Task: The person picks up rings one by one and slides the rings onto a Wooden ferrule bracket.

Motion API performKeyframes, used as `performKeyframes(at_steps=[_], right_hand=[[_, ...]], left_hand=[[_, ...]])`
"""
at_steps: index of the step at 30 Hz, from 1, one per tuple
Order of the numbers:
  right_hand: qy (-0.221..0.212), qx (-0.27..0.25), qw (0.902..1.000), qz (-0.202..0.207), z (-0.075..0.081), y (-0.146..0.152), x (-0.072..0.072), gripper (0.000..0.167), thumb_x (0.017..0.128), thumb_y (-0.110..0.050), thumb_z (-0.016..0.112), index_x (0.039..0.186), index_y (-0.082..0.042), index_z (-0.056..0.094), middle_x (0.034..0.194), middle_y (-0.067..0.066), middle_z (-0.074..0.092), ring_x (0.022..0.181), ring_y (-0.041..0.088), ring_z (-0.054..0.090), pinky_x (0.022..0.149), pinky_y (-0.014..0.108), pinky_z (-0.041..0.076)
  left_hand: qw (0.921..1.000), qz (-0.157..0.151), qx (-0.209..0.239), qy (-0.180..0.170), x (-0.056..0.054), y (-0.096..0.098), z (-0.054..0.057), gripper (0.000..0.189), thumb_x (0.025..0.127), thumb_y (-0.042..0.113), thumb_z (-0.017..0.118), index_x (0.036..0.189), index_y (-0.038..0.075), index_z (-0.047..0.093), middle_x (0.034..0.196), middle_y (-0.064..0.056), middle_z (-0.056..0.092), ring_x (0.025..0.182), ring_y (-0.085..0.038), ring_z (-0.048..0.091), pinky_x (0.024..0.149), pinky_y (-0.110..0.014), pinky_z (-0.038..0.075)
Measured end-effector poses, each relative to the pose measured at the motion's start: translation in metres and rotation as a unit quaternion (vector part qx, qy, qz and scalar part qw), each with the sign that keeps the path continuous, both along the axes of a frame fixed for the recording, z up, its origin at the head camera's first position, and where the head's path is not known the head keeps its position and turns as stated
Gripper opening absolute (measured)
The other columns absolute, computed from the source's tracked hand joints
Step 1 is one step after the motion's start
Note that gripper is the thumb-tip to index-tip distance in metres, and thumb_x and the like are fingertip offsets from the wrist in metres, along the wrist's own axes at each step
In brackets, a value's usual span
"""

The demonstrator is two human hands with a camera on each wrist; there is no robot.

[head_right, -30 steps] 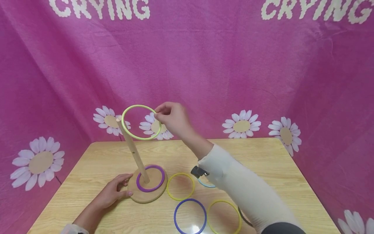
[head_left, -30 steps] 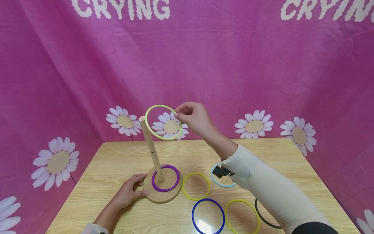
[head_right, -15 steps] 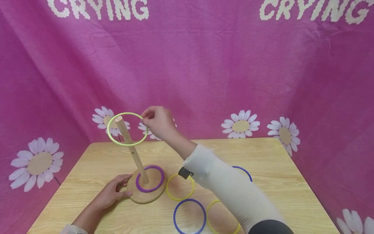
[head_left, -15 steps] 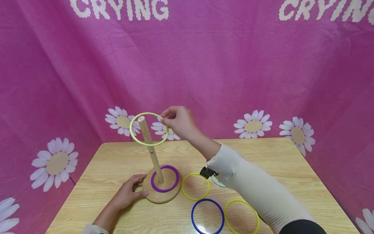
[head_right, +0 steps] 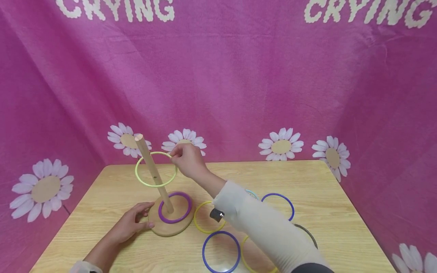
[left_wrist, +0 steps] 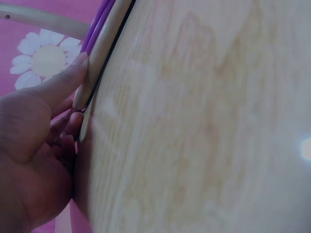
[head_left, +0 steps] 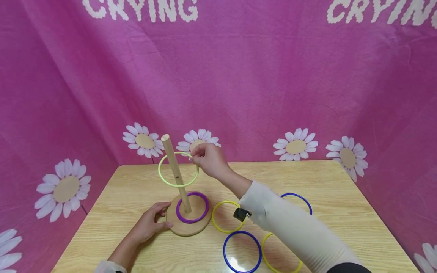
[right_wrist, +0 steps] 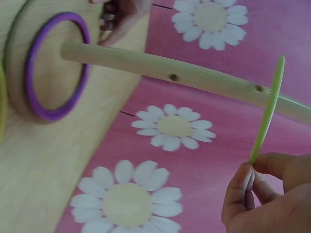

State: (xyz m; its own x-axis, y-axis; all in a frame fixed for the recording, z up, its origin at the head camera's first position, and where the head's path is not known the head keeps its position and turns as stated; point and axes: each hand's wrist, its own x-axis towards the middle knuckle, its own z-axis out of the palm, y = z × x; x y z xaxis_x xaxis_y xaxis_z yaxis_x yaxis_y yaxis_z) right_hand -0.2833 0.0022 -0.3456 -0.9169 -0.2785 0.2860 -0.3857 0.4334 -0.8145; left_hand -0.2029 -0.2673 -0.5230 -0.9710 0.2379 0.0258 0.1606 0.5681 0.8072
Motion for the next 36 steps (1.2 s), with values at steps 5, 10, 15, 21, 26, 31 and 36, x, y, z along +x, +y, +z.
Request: performKeyframes(at_steps=[5, 10, 15, 21, 26, 31, 36], right_hand=[[-0.009, 0.01, 0.9999, -0.002, -0.024, -0.001, -0.001, 0.006, 0.085, -0.001, 0.075, 0.089, -0.005, 0.076, 0.073, 0.0, 0.067, 0.065, 0.005, 0.056, 0.059, 0.02, 0.044], [-0.017, 0.02, 0.9996, -0.009, -0.046, -0.001, -0.001, 0.005, 0.084, -0.001, 0.075, 0.087, -0.005, 0.075, 0.072, -0.002, 0.066, 0.065, 0.005, 0.055, 0.061, 0.021, 0.045], [-0.033, 0.037, 0.9985, -0.022, -0.067, -0.001, 0.001, 0.006, 0.083, -0.002, 0.075, 0.085, -0.008, 0.074, 0.071, -0.003, 0.067, 0.064, 0.005, 0.055, 0.064, 0.023, 0.045], [-0.044, 0.054, 0.9969, -0.037, -0.095, 0.001, 0.002, 0.008, 0.079, -0.002, 0.075, 0.083, -0.009, 0.074, 0.07, -0.003, 0.067, 0.066, 0.006, 0.055, 0.066, 0.024, 0.047], [-0.058, 0.077, 0.9942, -0.047, -0.115, 0.002, 0.001, 0.008, 0.078, -0.002, 0.075, 0.081, -0.01, 0.073, 0.069, -0.003, 0.066, 0.066, 0.008, 0.055, 0.066, 0.025, 0.047], [-0.064, 0.097, 0.9913, -0.061, -0.131, 0.003, 0.001, 0.01, 0.077, -0.002, 0.076, 0.077, -0.011, 0.073, 0.068, -0.003, 0.064, 0.065, 0.009, 0.055, 0.064, 0.025, 0.047], [-0.075, 0.104, 0.9897, -0.062, -0.137, 0.004, 0.003, 0.009, 0.077, 0.0, 0.077, 0.079, -0.009, 0.074, 0.069, -0.001, 0.065, 0.066, 0.01, 0.055, 0.063, 0.025, 0.047]], left_hand=[[1.0, 0.004, -0.004, -0.003, 0.0, 0.0, -0.001, 0.075, 0.081, 0.02, 0.089, 0.146, 0.0, 0.055, 0.135, -0.01, 0.057, 0.107, -0.018, 0.051, 0.097, -0.029, 0.046], [0.9999, -0.003, 0.008, 0.007, 0.0, -0.001, 0.0, 0.075, 0.081, 0.019, 0.089, 0.145, -0.001, 0.055, 0.136, -0.011, 0.058, 0.106, -0.02, 0.052, 0.095, -0.029, 0.047], [0.9999, -0.002, 0.009, 0.009, 0.0, -0.001, 0.0, 0.075, 0.081, 0.019, 0.089, 0.145, -0.001, 0.055, 0.136, -0.011, 0.058, 0.107, -0.02, 0.052, 0.095, -0.029, 0.046], [1.0, 0.001, -0.004, 0.005, 0.0, -0.001, -0.001, 0.075, 0.082, 0.021, 0.088, 0.145, -0.001, 0.055, 0.136, -0.01, 0.058, 0.107, -0.019, 0.051, 0.092, -0.028, 0.045], [1.0, -0.002, 0.0, 0.001, 0.001, -0.001, 0.0, 0.075, 0.082, 0.021, 0.088, 0.146, -0.001, 0.054, 0.138, -0.012, 0.057, 0.108, -0.02, 0.051, 0.094, -0.03, 0.046], [0.9999, -0.004, 0.012, 0.001, 0.0, -0.001, -0.001, 0.075, 0.082, 0.02, 0.088, 0.146, -0.001, 0.054, 0.137, -0.012, 0.056, 0.107, -0.019, 0.051, 0.094, -0.027, 0.045], [0.9998, -0.004, 0.013, 0.013, 0.0, -0.001, -0.002, 0.073, 0.082, 0.019, 0.088, 0.145, -0.002, 0.055, 0.135, -0.013, 0.057, 0.106, -0.019, 0.051, 0.091, -0.025, 0.044]])
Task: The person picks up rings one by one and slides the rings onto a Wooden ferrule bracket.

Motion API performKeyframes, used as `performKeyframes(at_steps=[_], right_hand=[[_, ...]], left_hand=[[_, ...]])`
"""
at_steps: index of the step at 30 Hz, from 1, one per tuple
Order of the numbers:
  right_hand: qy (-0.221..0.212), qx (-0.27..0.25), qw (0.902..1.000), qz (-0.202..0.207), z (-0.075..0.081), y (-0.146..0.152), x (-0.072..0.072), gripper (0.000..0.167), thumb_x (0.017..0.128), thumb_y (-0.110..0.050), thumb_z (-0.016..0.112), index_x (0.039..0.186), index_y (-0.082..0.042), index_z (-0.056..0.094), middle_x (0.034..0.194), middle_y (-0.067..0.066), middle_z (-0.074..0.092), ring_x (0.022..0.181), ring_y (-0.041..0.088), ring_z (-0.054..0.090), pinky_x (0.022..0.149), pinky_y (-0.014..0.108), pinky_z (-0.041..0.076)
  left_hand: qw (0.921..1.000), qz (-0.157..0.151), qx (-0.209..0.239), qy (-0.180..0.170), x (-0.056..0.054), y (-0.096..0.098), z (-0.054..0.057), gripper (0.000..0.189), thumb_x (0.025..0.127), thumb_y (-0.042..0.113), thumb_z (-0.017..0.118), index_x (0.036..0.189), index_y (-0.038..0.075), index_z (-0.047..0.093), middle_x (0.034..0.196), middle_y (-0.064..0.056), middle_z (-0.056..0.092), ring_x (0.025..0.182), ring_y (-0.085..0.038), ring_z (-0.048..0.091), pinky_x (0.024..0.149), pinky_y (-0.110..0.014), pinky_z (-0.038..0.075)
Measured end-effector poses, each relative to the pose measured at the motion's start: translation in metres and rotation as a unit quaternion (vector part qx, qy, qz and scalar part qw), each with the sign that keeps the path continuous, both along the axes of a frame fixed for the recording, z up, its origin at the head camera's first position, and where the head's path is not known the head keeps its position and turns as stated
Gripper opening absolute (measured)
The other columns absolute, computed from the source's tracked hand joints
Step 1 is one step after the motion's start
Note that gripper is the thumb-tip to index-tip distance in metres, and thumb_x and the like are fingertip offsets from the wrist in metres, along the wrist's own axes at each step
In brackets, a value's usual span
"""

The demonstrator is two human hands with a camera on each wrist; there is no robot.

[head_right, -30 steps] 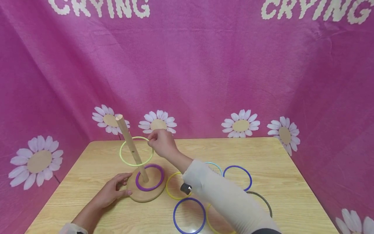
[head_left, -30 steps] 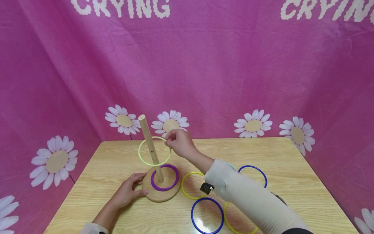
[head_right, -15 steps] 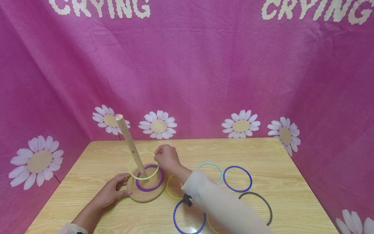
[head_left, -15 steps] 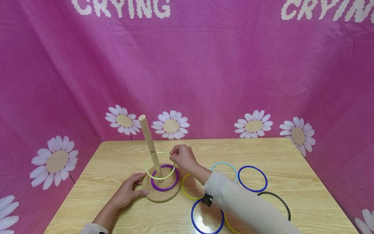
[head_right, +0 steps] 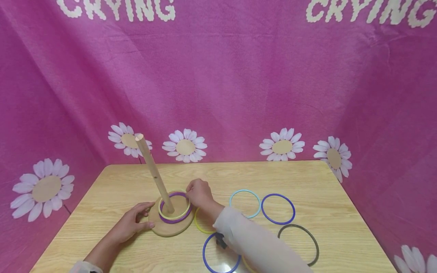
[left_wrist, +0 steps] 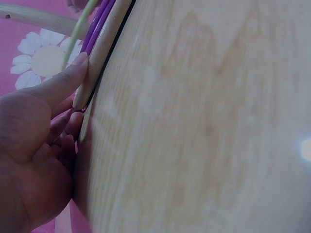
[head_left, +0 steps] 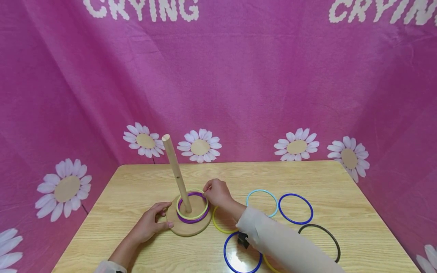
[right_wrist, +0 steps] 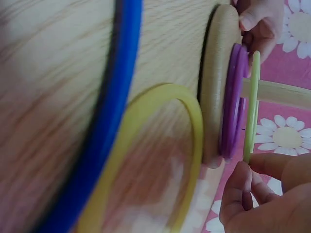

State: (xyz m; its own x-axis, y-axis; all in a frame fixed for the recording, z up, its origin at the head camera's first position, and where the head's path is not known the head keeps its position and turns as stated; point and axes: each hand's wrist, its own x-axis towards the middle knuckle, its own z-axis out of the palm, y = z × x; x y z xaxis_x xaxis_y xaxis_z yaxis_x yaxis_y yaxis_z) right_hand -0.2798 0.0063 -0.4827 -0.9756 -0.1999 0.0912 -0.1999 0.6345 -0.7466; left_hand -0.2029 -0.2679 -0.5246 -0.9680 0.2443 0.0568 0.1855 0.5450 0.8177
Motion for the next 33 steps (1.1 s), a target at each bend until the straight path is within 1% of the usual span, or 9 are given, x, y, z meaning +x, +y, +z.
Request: performKeyframes(at_steps=[2, 9, 17, 24, 29, 33], right_hand=[[-0.003, 0.001, 1.0, 0.001, -0.002, 0.001, 0.001, 0.009, 0.077, 0.0, 0.077, 0.079, -0.008, 0.074, 0.069, -0.001, 0.065, 0.065, 0.011, 0.055, 0.063, 0.025, 0.047], [0.007, 0.006, 1.0, 0.0, -0.008, 0.002, 0.002, 0.006, 0.077, -0.001, 0.076, 0.078, -0.006, 0.073, 0.067, -0.001, 0.064, 0.064, 0.011, 0.053, 0.061, 0.025, 0.046], [0.012, 0.003, 0.9999, 0.002, -0.009, 0.003, 0.004, 0.012, 0.077, 0.0, 0.079, 0.076, -0.009, 0.071, 0.065, -0.003, 0.062, 0.062, 0.01, 0.052, 0.06, 0.024, 0.044], [0.004, -0.019, 0.9996, 0.02, -0.005, 0.01, 0.007, 0.01, 0.08, -0.003, 0.082, 0.081, -0.005, 0.072, 0.068, 0.0, 0.065, 0.062, 0.009, 0.055, 0.06, 0.024, 0.047], [0.005, -0.028, 0.999, 0.034, -0.006, 0.023, 0.002, 0.007, 0.084, -0.008, 0.08, 0.086, -0.005, 0.074, 0.075, 0.001, 0.069, 0.067, 0.008, 0.058, 0.065, 0.025, 0.05], [-0.007, -0.034, 0.9985, 0.041, -0.009, 0.038, -0.006, 0.009, 0.087, -0.01, 0.079, 0.092, -0.005, 0.075, 0.078, -0.001, 0.07, 0.071, 0.008, 0.06, 0.068, 0.026, 0.05]], left_hand=[[1.0, 0.002, -0.001, 0.002, 0.0, 0.0, 0.0, 0.073, 0.082, 0.019, 0.088, 0.144, -0.002, 0.056, 0.135, -0.013, 0.058, 0.105, -0.019, 0.052, 0.09, -0.024, 0.044], [0.9999, 0.008, -0.008, 0.008, -0.001, 0.0, -0.003, 0.073, 0.081, 0.018, 0.089, 0.144, -0.001, 0.057, 0.134, -0.012, 0.059, 0.104, -0.018, 0.053, 0.091, -0.024, 0.044], [0.9999, 0.01, -0.007, 0.01, -0.001, 0.001, -0.003, 0.073, 0.08, 0.017, 0.089, 0.143, -0.002, 0.057, 0.133, -0.013, 0.059, 0.104, -0.018, 0.053, 0.091, -0.024, 0.045], [0.9999, 0.012, -0.011, 0.003, -0.001, 0.001, -0.001, 0.073, 0.081, 0.017, 0.089, 0.144, -0.002, 0.057, 0.132, -0.012, 0.059, 0.104, -0.018, 0.052, 0.091, -0.024, 0.044], [0.9999, 0.009, -0.009, 0.004, -0.001, 0.001, -0.001, 0.073, 0.081, 0.017, 0.089, 0.144, -0.002, 0.056, 0.132, -0.013, 0.059, 0.104, -0.018, 0.052, 0.09, -0.024, 0.044], [0.9999, 0.009, -0.009, 0.005, -0.001, 0.001, -0.002, 0.073, 0.081, 0.018, 0.089, 0.144, -0.002, 0.057, 0.132, -0.013, 0.059, 0.104, -0.018, 0.052, 0.089, -0.024, 0.044]])
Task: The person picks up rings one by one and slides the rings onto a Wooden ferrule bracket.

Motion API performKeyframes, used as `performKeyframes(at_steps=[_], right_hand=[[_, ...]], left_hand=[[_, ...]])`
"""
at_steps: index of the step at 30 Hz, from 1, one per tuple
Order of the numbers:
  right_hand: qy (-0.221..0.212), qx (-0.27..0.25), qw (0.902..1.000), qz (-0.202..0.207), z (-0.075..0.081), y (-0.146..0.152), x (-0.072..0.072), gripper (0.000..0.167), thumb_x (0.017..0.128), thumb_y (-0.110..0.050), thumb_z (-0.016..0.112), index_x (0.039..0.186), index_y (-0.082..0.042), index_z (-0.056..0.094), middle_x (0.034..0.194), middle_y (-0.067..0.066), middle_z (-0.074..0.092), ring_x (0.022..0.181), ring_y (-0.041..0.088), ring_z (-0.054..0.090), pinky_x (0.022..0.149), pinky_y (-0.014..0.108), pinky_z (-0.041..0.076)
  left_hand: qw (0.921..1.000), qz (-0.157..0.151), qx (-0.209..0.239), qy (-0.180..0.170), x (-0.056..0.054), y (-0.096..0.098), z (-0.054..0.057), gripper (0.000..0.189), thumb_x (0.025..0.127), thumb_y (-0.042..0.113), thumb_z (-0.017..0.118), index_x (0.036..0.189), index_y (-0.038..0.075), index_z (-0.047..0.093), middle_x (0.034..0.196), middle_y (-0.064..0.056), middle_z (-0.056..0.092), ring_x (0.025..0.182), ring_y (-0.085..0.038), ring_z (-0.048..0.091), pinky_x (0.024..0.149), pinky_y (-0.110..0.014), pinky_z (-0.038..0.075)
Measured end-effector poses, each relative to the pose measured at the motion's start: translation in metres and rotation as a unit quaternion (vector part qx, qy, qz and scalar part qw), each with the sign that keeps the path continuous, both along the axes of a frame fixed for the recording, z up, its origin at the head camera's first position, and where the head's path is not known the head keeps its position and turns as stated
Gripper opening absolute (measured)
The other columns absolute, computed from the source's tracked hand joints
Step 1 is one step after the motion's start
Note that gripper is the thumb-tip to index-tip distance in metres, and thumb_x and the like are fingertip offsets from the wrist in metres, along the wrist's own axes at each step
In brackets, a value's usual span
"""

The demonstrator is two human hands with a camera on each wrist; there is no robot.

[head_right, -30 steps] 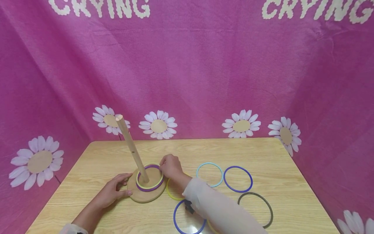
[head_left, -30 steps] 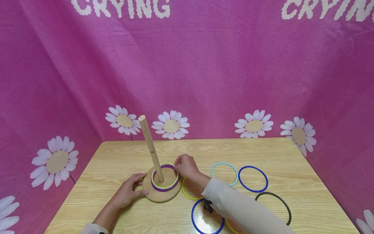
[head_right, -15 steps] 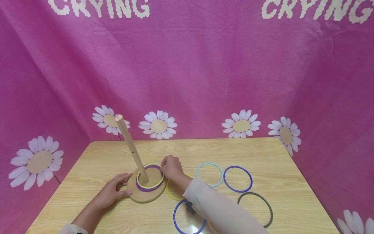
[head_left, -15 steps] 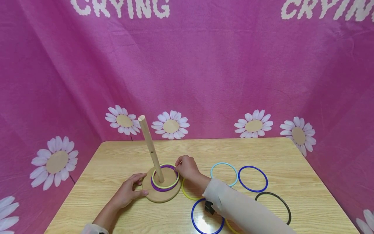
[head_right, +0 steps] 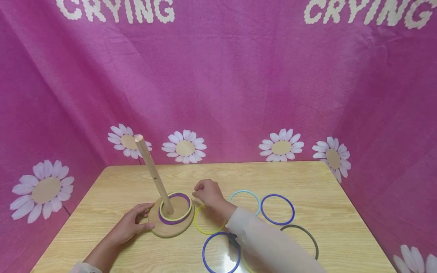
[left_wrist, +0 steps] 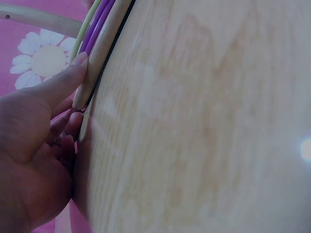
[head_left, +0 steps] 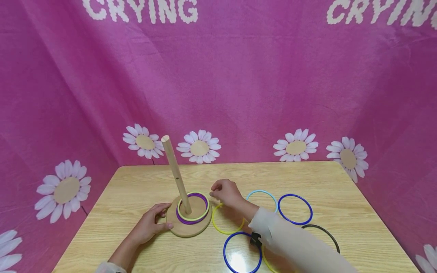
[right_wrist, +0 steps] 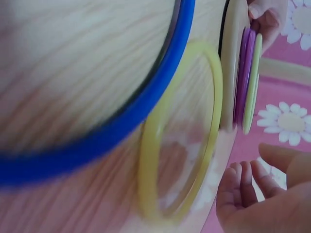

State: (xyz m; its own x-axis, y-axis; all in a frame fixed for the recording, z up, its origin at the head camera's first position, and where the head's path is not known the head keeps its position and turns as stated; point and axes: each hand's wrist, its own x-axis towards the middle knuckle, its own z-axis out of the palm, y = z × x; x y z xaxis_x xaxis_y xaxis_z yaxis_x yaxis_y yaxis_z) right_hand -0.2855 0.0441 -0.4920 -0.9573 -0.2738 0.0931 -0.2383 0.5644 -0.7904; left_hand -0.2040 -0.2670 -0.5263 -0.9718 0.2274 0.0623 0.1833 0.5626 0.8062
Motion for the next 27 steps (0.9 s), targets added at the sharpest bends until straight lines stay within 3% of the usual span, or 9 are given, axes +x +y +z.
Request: performKeyframes(at_steps=[13, 20, 27], right_hand=[[-0.03, 0.023, 0.9984, 0.041, -0.009, 0.035, 0.002, 0.017, 0.084, -0.002, 0.082, 0.098, -0.004, 0.074, 0.086, 0.0, 0.07, 0.081, 0.009, 0.06, 0.077, 0.028, 0.051], [-0.023, 0.045, 0.9959, 0.075, -0.014, 0.042, 0.0, 0.023, 0.078, 0.002, 0.084, 0.098, -0.005, 0.073, 0.088, 0.002, 0.066, 0.082, 0.011, 0.055, 0.077, 0.026, 0.047], [-0.018, 0.057, 0.9945, 0.086, -0.015, 0.043, 0.002, 0.02, 0.079, 0.006, 0.082, 0.094, -0.005, 0.074, 0.084, 0.0, 0.064, 0.079, 0.011, 0.054, 0.075, 0.027, 0.047]], left_hand=[[1.0, -0.002, -0.003, 0.008, 0.0, -0.001, 0.0, 0.073, 0.081, 0.018, 0.089, 0.143, -0.002, 0.057, 0.132, -0.012, 0.06, 0.104, -0.018, 0.053, 0.091, -0.025, 0.045], [1.0, -0.003, 0.0, 0.008, -0.002, -0.002, -0.001, 0.073, 0.081, 0.017, 0.089, 0.143, -0.002, 0.057, 0.132, -0.013, 0.06, 0.104, -0.018, 0.053, 0.09, -0.024, 0.045], [1.0, -0.002, 0.002, 0.004, -0.001, -0.001, -0.002, 0.073, 0.081, 0.018, 0.089, 0.143, -0.001, 0.057, 0.133, -0.012, 0.059, 0.104, -0.018, 0.053, 0.092, -0.025, 0.045]])
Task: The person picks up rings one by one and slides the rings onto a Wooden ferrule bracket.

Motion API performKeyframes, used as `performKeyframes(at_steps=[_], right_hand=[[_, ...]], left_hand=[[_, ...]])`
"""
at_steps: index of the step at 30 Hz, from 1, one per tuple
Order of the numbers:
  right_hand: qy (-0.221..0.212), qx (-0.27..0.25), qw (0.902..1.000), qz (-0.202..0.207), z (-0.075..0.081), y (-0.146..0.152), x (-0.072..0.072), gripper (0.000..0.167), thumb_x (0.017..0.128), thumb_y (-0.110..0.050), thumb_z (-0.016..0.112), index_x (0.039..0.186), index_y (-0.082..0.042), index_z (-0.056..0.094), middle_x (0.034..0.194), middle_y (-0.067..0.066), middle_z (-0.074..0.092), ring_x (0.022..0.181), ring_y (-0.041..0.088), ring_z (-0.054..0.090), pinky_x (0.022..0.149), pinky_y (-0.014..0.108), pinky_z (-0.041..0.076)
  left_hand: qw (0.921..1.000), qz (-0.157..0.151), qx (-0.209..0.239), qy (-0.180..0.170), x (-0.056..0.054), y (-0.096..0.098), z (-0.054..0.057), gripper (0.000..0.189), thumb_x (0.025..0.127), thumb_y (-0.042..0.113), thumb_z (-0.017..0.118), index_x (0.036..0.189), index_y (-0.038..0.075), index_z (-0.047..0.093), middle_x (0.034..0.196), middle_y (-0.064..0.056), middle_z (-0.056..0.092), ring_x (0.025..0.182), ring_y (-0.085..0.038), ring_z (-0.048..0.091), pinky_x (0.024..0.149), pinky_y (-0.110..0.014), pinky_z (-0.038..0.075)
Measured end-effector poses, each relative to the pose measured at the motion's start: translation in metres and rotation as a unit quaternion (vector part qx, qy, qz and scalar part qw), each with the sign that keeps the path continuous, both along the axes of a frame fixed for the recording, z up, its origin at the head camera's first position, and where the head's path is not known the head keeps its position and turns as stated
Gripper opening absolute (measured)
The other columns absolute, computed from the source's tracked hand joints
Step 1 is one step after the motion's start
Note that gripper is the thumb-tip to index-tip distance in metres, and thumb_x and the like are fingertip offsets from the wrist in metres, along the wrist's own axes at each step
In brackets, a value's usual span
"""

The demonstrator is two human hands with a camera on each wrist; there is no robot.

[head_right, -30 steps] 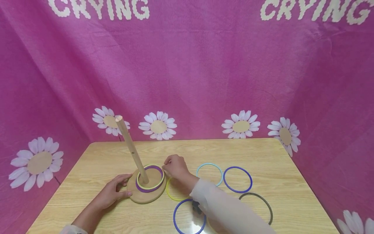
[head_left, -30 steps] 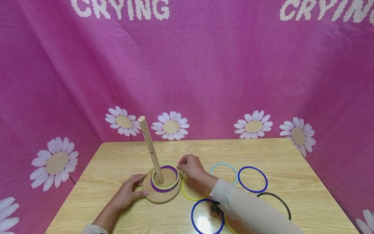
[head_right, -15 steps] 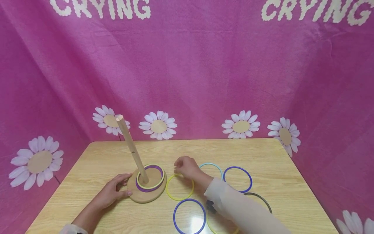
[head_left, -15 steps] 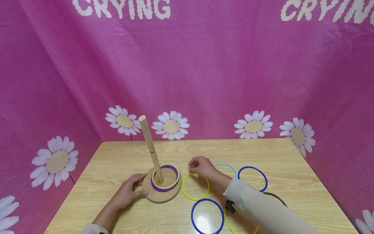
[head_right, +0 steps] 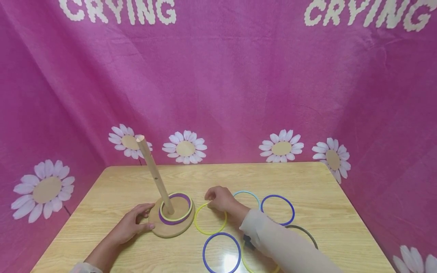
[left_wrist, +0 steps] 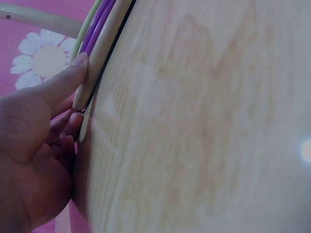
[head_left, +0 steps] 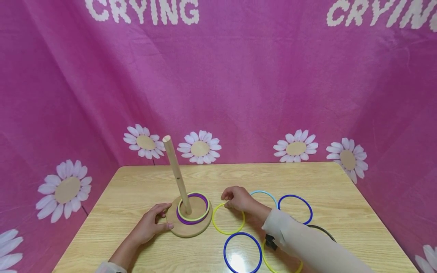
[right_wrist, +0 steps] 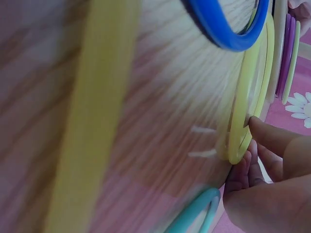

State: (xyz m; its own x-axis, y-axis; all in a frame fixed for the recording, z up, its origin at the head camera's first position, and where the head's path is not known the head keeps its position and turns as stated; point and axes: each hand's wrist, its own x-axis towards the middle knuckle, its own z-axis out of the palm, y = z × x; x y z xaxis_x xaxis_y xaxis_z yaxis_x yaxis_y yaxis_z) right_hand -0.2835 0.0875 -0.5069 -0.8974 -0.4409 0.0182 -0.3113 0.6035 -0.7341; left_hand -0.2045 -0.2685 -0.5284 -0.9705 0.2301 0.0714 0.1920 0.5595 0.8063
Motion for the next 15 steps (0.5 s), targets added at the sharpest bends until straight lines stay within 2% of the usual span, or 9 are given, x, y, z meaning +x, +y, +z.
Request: performKeyframes(at_steps=[8, 15], right_hand=[[-0.005, 0.004, 0.9999, -0.013, 0.0005, -0.0019, -0.0005, 0.014, 0.082, 0.006, 0.08, 0.084, -0.007, 0.074, 0.074, -0.004, 0.062, 0.072, 0.009, 0.053, 0.07, 0.025, 0.045], [0.003, 0.009, 0.9999, -0.011, -0.0003, -0.0027, -0.002, 0.013, 0.083, 0.006, 0.08, 0.082, -0.006, 0.074, 0.071, -0.005, 0.063, 0.07, 0.007, 0.054, 0.069, 0.025, 0.045]], left_hand=[[1.0, -0.002, 0.0, -0.003, 0.0012, 0.0005, 0.001, 0.073, 0.081, 0.019, 0.089, 0.144, 0.0, 0.057, 0.133, -0.01, 0.059, 0.105, -0.018, 0.052, 0.095, -0.028, 0.046], [1.0, 0.0, 0.004, -0.004, 0.0006, -0.0001, 0.0011, 0.073, 0.081, 0.018, 0.089, 0.144, 0.0, 0.057, 0.133, -0.011, 0.059, 0.105, -0.018, 0.052, 0.095, -0.026, 0.045]])
